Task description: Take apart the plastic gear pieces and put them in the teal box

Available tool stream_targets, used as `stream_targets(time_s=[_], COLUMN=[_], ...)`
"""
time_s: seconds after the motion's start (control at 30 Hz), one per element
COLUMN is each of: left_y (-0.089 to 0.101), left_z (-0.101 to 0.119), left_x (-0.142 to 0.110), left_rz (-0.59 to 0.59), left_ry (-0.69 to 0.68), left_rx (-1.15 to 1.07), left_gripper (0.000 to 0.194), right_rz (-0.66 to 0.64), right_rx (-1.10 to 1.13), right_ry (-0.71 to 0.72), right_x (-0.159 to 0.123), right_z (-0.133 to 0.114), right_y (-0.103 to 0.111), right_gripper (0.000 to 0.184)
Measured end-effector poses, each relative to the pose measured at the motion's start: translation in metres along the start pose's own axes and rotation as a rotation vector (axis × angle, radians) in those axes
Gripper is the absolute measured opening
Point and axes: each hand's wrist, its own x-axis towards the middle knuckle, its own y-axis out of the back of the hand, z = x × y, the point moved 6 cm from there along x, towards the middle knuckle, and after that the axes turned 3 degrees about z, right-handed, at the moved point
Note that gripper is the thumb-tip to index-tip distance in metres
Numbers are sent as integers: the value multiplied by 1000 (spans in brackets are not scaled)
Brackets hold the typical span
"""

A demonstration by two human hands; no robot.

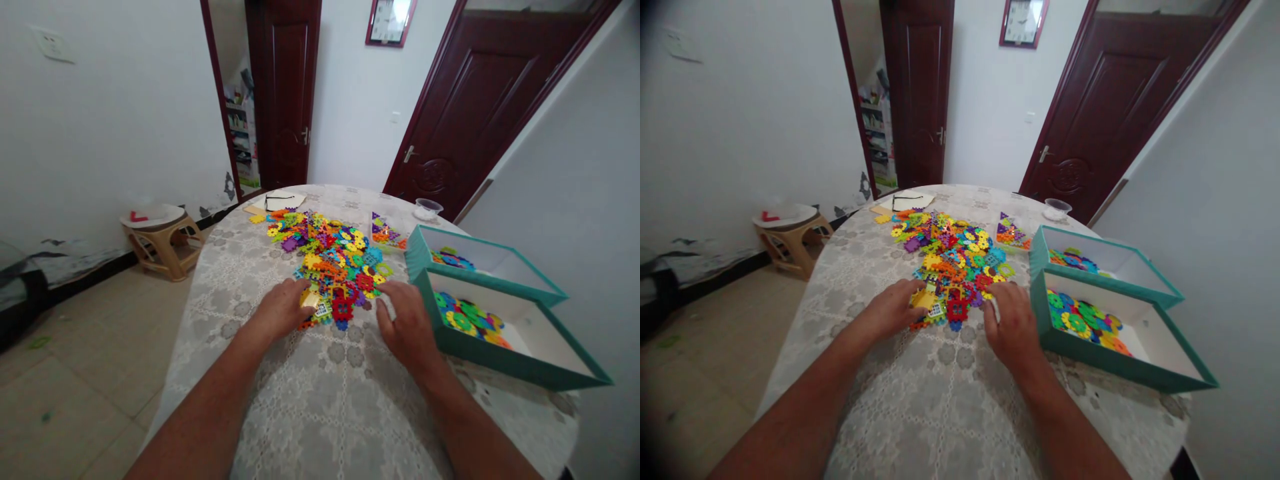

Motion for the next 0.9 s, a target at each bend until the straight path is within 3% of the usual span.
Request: stream_targets(time_s=[0.13,0.27,0.57,0.9], left_y=[-13,-19,-22,-26], left_z=[2,3,15,20], left_x=[1,0,-2,13], left_rz=[7,15,-4,-135], left_ry=[-24,-69,-123,-130], left_rx=[-123,-251,-416,-277], left_gripper=[53,60,64,60], right_rz=[-244,-375,-352,-320], right_rx=[127,150,115,116], right_ry=[70,82,29,19], right_x=[-16,-25,-26,-30], right_z=[-36,-47,-37,-34], right_y=[-44,-63,-73,-73], right_gripper=[36,44,35,32])
